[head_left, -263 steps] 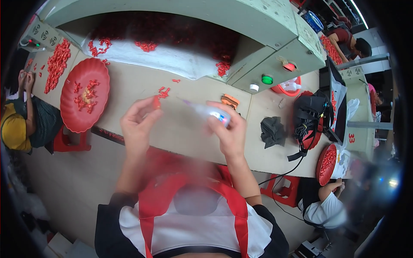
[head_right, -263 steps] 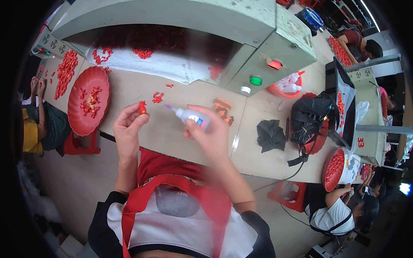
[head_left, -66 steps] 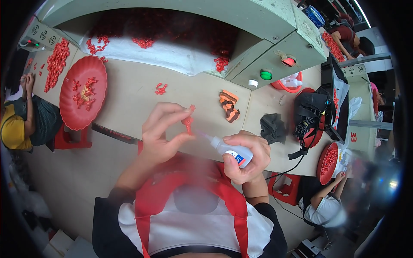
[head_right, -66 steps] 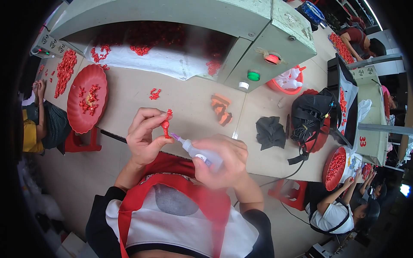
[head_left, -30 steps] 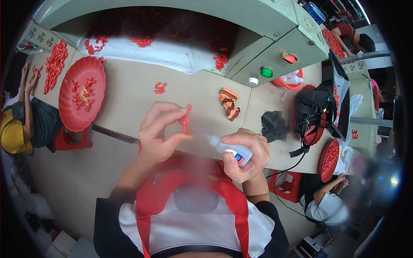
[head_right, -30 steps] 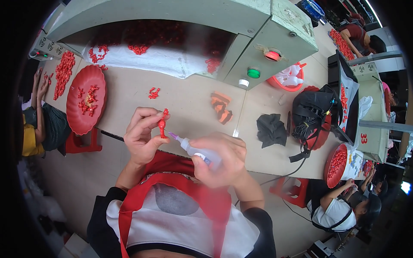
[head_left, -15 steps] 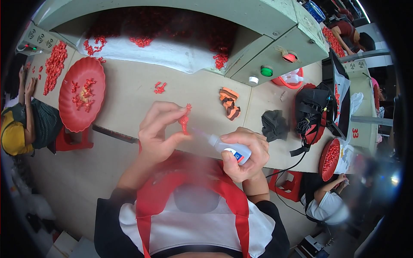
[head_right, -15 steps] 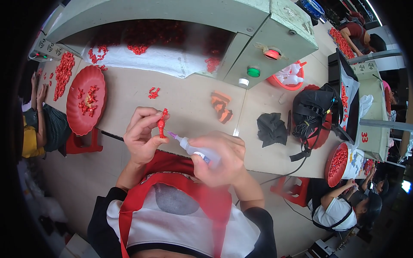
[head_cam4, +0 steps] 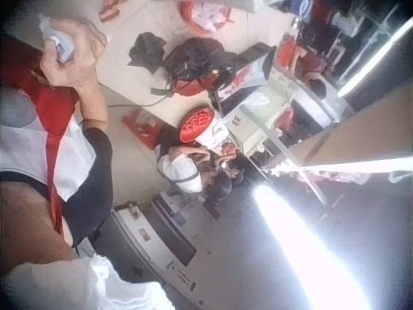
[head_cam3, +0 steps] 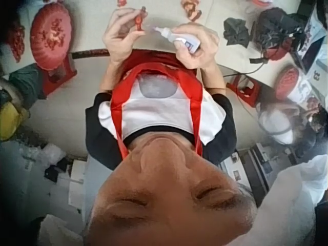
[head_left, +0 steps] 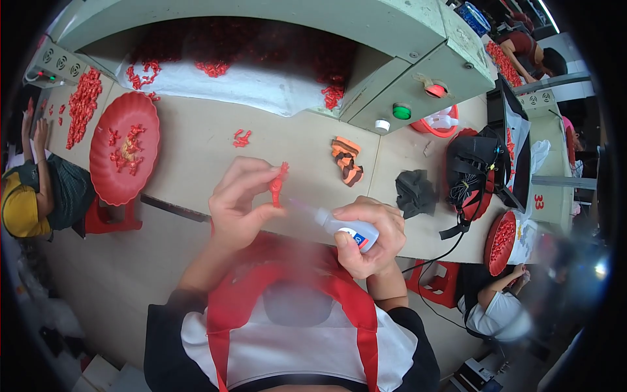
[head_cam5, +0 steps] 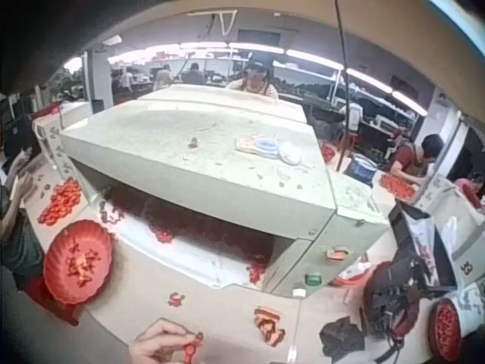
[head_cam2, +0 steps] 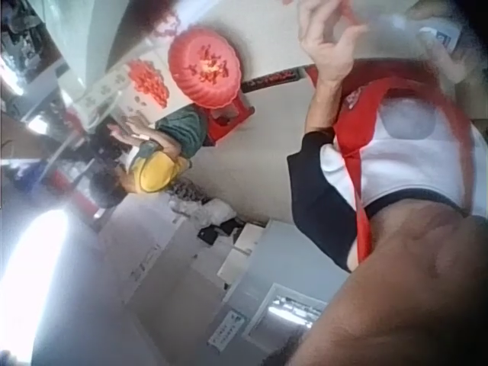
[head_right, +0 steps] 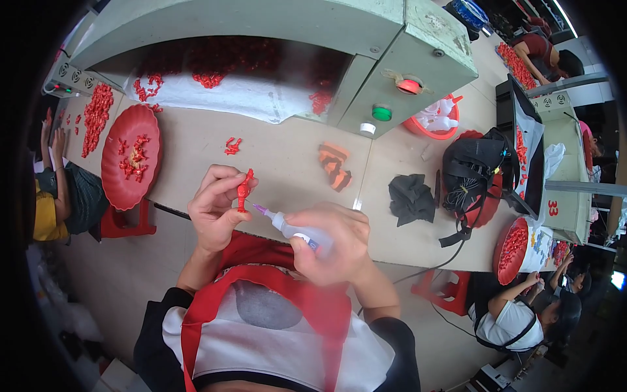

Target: The person applies glue from a bottle to small red plastic parts and small orange parts, then assembles them into toy components by hand.

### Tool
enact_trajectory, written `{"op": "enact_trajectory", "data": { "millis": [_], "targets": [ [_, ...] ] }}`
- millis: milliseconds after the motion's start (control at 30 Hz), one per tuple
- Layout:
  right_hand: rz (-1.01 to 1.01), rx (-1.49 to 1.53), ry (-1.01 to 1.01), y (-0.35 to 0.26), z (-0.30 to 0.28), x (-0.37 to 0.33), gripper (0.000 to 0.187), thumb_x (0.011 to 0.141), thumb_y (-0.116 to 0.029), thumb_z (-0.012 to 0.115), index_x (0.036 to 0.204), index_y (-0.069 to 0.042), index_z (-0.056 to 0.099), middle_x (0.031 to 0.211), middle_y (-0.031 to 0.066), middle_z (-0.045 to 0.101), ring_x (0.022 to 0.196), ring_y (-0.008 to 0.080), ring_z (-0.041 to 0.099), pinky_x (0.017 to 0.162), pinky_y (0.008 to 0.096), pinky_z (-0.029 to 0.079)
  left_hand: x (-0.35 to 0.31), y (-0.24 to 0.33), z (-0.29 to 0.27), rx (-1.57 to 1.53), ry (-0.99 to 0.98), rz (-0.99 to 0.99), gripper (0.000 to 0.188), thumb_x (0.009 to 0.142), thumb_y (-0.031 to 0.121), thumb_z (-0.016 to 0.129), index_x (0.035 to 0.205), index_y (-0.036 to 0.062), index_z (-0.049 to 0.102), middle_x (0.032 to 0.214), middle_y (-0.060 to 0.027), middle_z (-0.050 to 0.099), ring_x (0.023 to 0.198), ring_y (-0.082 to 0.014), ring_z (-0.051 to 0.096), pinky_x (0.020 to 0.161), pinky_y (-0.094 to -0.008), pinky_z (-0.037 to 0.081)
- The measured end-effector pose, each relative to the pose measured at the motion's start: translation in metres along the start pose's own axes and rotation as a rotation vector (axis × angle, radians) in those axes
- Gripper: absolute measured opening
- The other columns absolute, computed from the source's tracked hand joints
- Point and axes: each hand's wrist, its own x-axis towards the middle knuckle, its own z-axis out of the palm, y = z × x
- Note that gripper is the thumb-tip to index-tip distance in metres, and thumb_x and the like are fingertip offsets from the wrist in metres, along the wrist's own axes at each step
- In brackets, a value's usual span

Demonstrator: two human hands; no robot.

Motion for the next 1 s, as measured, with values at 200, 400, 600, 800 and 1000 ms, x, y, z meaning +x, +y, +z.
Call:
{"op": "enact_trajectory", "data": {
  "millis": [200, 400, 600, 800, 1000],
  "targets": [
    [0.043, 0.002, 0.047, -0.004, -0.003, -0.002, 0.026, 0.073, -0.021, 0.062, 0.085, 0.002, 0.057, 0.067, 0.0090, 0.060, 0.047, 0.0145, 0.052, 0.044, 0.0244, 0.039, 0.000, -0.004, -0.003, -0.466, 0.023, -0.267, 0.053, 0.073, 0.025, 0.073, 0.112, -0.0053, 0.054, 0.103, -0.0140, 0.049, 0.091, -0.0254, 0.057, 0.081, -0.0371, 0.049],
    [0.725, 0.488, 0.229, -0.009, 0.003, -0.024, 0.040, 0.075, -0.024, 0.062, 0.098, 0.008, 0.054, 0.069, 0.0143, 0.059, 0.058, 0.0169, 0.057, 0.052, 0.0274, 0.046, -0.010, -0.039, -0.008, -1.302, -0.053, -0.573, 0.052, 0.082, 0.026, 0.063, 0.121, -0.0045, 0.045, 0.118, -0.0157, 0.051, 0.104, -0.0268, 0.055, 0.089, -0.0368, 0.047],
    [0.852, 0.736, 0.242, 0.024, 0.004, -0.024, 0.036, 0.074, -0.006, 0.058, 0.106, 0.003, 0.044, 0.082, 0.0129, 0.057, 0.069, 0.0204, 0.060, 0.061, 0.0326, 0.050, -0.004, -0.042, -0.006, -1.527, -0.016, -0.737, 0.048, 0.083, 0.028, 0.062, 0.117, -0.0022, 0.045, 0.108, -0.0108, 0.040, 0.103, -0.0231, 0.047, 0.092, -0.0329, 0.049],
    [0.945, 0.465, 0.215, 0.085, -0.013, -0.035, 0.029, 0.070, 0.001, 0.062, 0.097, 0.000, 0.051, 0.087, 0.0082, 0.055, 0.078, 0.0200, 0.061, 0.066, 0.0336, 0.052, 0.002, -0.039, -0.009, -1.518, -0.106, -0.676, 0.047, 0.082, 0.026, 0.063, 0.116, -0.0014, 0.046, 0.107, -0.0104, 0.038, 0.101, -0.0224, 0.047, 0.091, -0.0324, 0.050],
    [0.463, -0.781, -0.113, 0.095, 0.008, -0.016, 0.021, 0.076, -0.010, 0.066, 0.092, 0.003, 0.059, 0.081, 0.0075, 0.061, 0.071, 0.0131, 0.061, 0.059, 0.0262, 0.049, -0.008, -0.044, -0.004, -1.426, -0.140, -0.640, 0.050, 0.085, 0.025, 0.060, 0.120, -0.0063, 0.044, 0.118, -0.0173, 0.047, 0.102, -0.0274, 0.053, 0.089, -0.0348, 0.048]
  ]
}}
